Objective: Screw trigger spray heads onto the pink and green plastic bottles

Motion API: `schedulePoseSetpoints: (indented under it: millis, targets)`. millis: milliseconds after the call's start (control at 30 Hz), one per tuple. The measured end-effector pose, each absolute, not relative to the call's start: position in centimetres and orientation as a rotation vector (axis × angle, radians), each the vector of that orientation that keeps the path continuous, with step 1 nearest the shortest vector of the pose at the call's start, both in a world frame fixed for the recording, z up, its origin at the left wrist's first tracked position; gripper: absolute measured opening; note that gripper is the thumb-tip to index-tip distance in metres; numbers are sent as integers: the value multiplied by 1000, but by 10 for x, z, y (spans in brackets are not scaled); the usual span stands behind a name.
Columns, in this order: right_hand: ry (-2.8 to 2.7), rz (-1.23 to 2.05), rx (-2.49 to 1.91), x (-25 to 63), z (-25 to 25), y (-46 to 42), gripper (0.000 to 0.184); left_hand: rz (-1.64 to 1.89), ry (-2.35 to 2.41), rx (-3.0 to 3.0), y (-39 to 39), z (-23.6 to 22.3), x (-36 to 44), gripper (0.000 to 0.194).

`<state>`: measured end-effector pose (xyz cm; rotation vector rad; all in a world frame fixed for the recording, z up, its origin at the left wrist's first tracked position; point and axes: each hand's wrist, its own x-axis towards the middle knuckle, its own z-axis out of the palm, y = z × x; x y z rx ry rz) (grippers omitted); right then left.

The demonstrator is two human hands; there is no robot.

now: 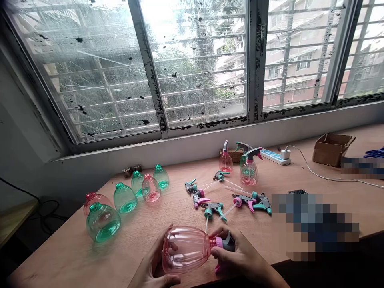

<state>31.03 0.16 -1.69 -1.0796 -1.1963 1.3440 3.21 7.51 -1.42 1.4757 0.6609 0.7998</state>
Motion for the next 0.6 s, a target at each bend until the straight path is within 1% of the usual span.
schedulePoseSetpoints:
  millis: [200, 333, 400, 467, 600]
  targets:
    - [-1169, 1326, -1099, 307, -16, 3, 48, 774, 581, 1494, 71, -10, 34, 109]
    - [-1167, 1328, -1110, 306, -17, 3, 48, 753, 571, 1514, 68, -3, 34, 123]
    - [-1163, 1326, -1119, 306, -17, 3, 47, 738, 579, 1522, 67, -1, 33, 126]
    - [-1169, 1321, -1111, 307, -18, 3, 46, 717, 570, 1497, 67, 0, 32, 121]
    - [-1193, 1316, -1089, 308, -18, 4, 44, 695, 580, 1454, 69, -4, 30, 102]
